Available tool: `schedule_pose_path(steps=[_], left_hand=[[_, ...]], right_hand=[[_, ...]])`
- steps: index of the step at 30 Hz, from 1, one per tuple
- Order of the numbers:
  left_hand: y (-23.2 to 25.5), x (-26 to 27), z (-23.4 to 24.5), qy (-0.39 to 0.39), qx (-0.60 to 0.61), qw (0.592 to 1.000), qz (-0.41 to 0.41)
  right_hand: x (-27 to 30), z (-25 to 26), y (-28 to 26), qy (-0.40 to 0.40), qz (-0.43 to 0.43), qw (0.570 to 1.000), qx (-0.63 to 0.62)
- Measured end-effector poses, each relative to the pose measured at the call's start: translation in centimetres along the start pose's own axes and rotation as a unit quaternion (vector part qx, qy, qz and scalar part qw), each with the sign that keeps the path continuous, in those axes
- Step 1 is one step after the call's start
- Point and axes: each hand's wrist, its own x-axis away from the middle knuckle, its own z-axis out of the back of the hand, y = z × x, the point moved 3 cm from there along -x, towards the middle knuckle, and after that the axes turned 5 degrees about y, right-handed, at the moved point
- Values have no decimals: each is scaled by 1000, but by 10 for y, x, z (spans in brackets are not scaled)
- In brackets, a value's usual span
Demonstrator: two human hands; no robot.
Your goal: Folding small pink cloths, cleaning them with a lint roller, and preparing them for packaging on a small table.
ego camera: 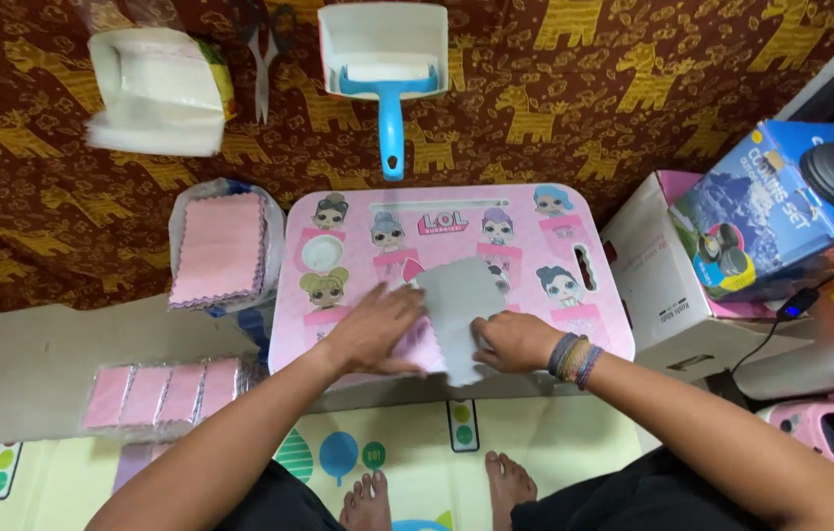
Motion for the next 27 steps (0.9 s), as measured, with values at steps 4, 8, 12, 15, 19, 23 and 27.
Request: schedule_pose_path(steps=[4,8,12,15,19,23,27], left_hand=[[19,-3,-32,-57,-111,984,-131],[18,-1,-74,42,-177,961,-207],[9,-9,-88,154,-75,961,-218],[14,-22,-64,139,81,984,-81],[2,-36,-40,231,292,919,130],[-42,-59,-69,181,371,860,299],[-44,-60,-55,166,406,835,334]], right_hand=[[10,21,-11,-31,17,968,-250],[2,16,6,31,16,939,-342],[6,13,27,62,-3,934,-352],[8,9,37,95,-29,904,-416],[-12,-22,66,98,-144,762,-624],[-24,-24,71,164,-175,650,-721],[-30,-29,75,184,-174,654,-712]])
